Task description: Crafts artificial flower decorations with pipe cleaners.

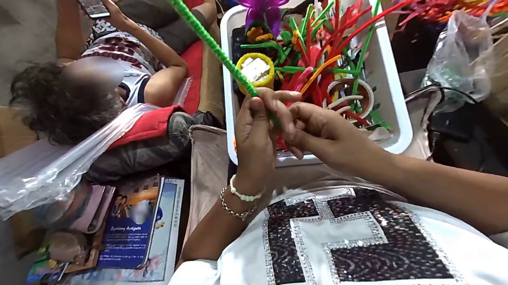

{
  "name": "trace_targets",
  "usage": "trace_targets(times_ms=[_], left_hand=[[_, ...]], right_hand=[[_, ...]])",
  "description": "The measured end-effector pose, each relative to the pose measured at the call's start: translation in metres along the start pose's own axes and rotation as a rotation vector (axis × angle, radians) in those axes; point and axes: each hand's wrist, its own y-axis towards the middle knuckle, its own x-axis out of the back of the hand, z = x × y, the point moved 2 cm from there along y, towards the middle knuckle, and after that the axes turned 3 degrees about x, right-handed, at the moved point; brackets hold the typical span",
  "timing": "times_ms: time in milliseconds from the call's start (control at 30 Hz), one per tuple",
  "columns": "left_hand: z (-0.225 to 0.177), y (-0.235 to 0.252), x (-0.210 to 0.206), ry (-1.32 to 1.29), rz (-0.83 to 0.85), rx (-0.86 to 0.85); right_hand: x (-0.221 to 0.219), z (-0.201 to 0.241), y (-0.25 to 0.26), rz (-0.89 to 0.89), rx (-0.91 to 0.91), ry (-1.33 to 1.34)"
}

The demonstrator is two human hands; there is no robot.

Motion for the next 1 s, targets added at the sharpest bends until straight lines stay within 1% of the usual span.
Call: trace_targets(times_ms=[167,267,367,500,567,667,833,1000], left_hand=[[-0.010,0.003,0.006,-0.065,0.003,-0.041],[-0.017,0.005,0.010,-0.141,-0.045,-0.013],[-0.023,0.007,0.017,-0.137,-0.080,-0.016],[-0.027,0.008,0.026,-0.112,-0.120,-0.067],[-0.032,0.009,0.030,-0.157,-0.137,-0.079],[-0.039,0.008,0.035,-0.172,-0.150,-0.086],[-0.047,0.012,0.039,-0.210,-0.235,-0.068],[-0.050,0.011,0.043,-0.227,-0.248,-0.074]], right_hand=[[-0.002,0.005,0.000,0.060,0.004,0.101],[-0.004,0.008,0.000,0.101,-0.013,0.143],[-0.004,0.007,-0.001,0.137,-0.031,0.169],[-0.004,0.005,-0.003,0.188,-0.030,0.160],[-0.006,0.005,-0.006,0.209,-0.038,0.168],[-0.008,0.004,-0.010,0.227,-0.031,0.177],[-0.005,0.006,-0.016,0.246,-0.035,0.149],[-0.006,0.003,-0.021,0.236,-0.036,0.126]])
